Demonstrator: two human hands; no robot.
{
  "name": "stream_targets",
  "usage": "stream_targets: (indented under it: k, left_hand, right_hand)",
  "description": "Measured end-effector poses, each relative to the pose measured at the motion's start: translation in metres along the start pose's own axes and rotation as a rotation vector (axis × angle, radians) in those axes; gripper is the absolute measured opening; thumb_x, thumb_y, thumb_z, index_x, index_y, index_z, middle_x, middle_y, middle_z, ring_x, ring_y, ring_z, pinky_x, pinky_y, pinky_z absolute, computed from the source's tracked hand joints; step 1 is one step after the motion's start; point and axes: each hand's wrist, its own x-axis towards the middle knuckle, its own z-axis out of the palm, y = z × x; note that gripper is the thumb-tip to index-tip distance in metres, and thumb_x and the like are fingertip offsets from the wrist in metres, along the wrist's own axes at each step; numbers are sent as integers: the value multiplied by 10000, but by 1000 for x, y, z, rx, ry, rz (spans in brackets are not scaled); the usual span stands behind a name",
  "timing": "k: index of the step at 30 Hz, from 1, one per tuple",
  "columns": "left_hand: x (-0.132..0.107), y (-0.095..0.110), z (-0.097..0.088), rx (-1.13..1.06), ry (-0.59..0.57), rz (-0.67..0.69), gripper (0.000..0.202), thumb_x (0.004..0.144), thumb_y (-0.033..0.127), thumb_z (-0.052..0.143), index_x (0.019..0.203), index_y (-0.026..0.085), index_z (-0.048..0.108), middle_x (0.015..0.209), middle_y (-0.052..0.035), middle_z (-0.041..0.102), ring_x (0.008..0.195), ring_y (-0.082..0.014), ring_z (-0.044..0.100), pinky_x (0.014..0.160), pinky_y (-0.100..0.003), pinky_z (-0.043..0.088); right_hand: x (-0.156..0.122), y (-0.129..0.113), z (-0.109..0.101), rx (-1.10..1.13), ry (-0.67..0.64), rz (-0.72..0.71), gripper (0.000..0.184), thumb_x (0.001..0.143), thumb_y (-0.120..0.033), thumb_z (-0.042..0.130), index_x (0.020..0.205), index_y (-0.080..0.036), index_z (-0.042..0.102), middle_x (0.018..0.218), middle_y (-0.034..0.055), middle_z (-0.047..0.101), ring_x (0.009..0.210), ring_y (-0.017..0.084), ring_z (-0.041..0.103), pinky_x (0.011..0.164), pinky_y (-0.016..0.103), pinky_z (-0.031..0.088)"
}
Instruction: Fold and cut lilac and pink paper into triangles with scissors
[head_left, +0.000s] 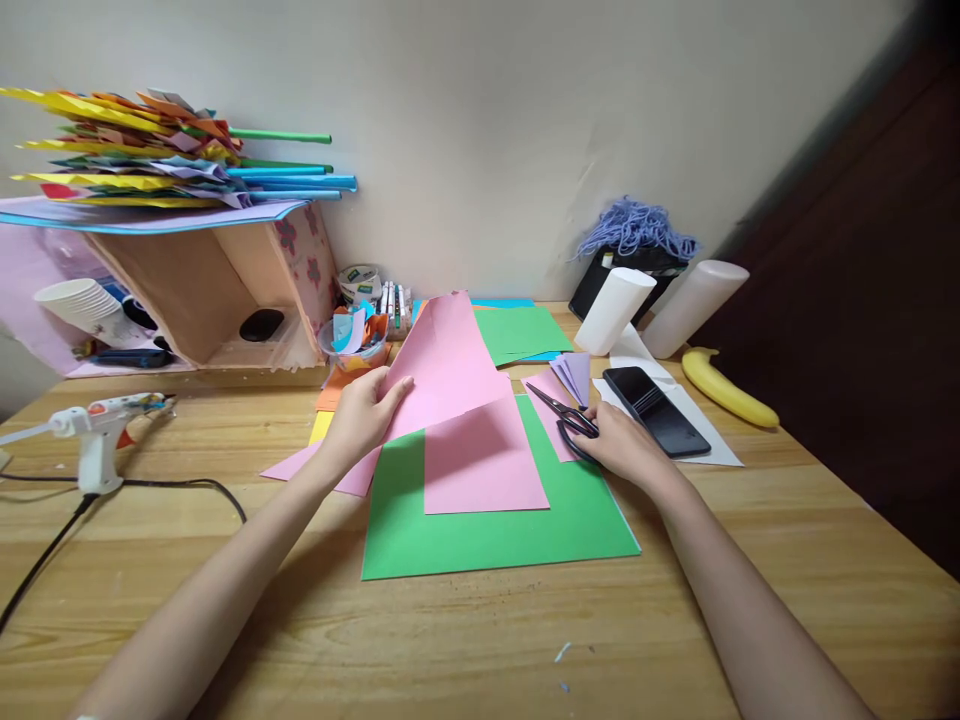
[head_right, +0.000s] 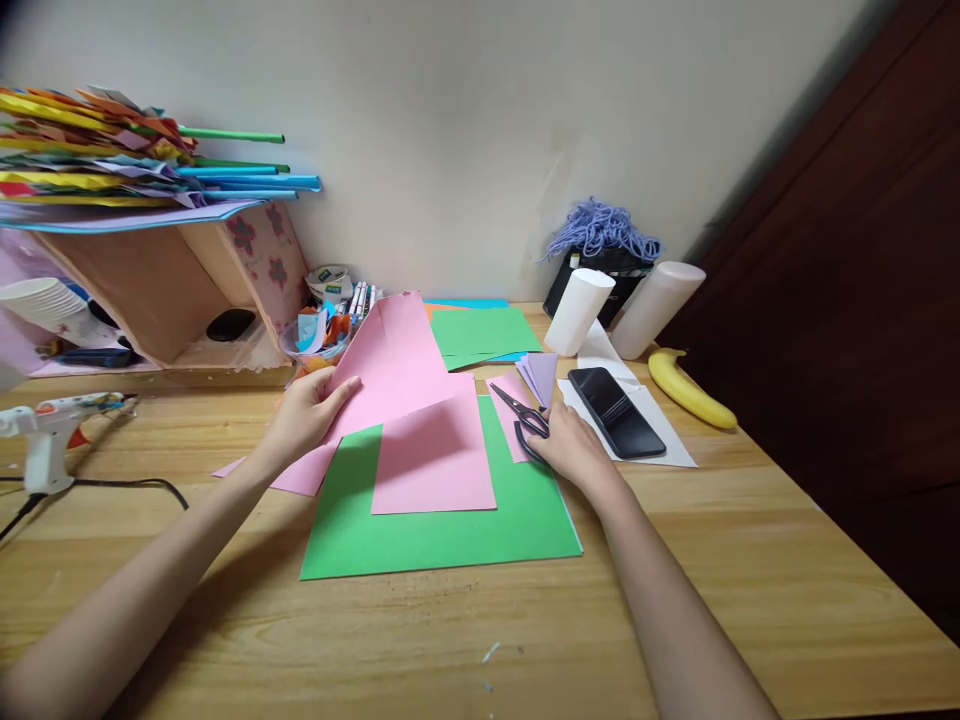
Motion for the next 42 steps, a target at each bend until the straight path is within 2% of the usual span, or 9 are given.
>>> stream_targets:
  k: [4, 6, 9, 11, 13, 16, 21, 34, 42]
  left_hand:
    - [0, 2, -2, 2, 47, -19, 349, 809, 459, 436, 725, 144, 559, 668, 2, 564, 632, -132, 491, 566, -214, 347]
    - [0, 1, -3, 2, 70, -32, 353, 808, 461, 437, 737, 141, 566, 674, 1, 566, 638, -133, 492, 569, -213, 352]
    - [1, -1, -4, -22, 125, -54, 361, 810, 466, 439, 755, 136, 574, 689, -3, 575, 644, -135, 496, 580, -213, 364]
    - [2, -2, -4, -59, 170, -60, 348, 815, 449, 444, 773, 133, 582, 723, -11, 596, 667, -139, 514, 604, -214, 376]
    - [1, -1, -5, -100, 212, -64, 331, 818, 428, 449, 813, 130, 593, 773, -22, 620, 706, -148, 536, 631, -217, 387]
    - [-3, 4, -3, -130, 223, -60, 324, 823, 421, 449, 841, 133, 597, 794, -25, 628, 724, -154, 545, 634, -218, 390]
    - [-13, 15, 7, -99, 94, -45, 324, 830, 437, 440, 769, 148, 573, 694, 1, 583, 626, -127, 495, 562, -210, 355]
    - [-17, 13, 15, -51, 51, -50, 362, 825, 484, 418, 724, 157, 537, 636, 12, 526, 604, -129, 459, 539, -216, 334]
    - [-17, 11, 16, -56, 31, -58, 386, 823, 497, 412, 765, 147, 565, 677, -4, 568, 639, -144, 493, 555, -221, 359]
  right_hand:
    - [-1, -6, -3, 228, 198, 13, 196, 684, -360, 575, 761, -195, 501, 816, 83, 610, 783, 237, 583, 626, 303, 412]
    - [-6, -16, -2, 545, 152, 7, 277, 705, -452, 580, 763, -204, 470, 723, 40, 579, 680, 196, 572, 589, 292, 424]
    - [-19, -38, 9, 1148, -249, -89, 435, 746, -641, 465, 805, -211, 430, 616, -24, 484, 502, 124, 500, 497, 263, 429]
    - [-31, -52, 20, 1349, -490, -203, 547, 722, -733, 379, 846, -204, 446, 655, -26, 454, 474, 97, 462, 466, 258, 438]
    - [-42, -63, 30, 1444, -639, -254, 634, 702, -777, 301, 890, -194, 467, 689, -19, 441, 495, 90, 454, 521, 300, 491]
    - [-53, -71, 39, 1401, -753, -312, 637, 724, -753, 298, 940, -182, 477, 715, -16, 424, 524, 84, 442, 577, 332, 524]
    - [-57, -72, 43, 1309, -814, -368, 676, 736, -750, 261, 976, -161, 489, 714, -10, 444, 522, 90, 488, 587, 336, 535]
    - [-57, -72, 34, 1250, -833, -350, 679, 755, -738, 238, 963, -149, 504, 696, -12, 451, 503, 88, 500, 581, 315, 526]
    - [-57, -72, 34, 1234, -815, -343, 670, 762, -731, 248, 955, -145, 511, 658, -23, 444, 483, 84, 484, 559, 309, 530]
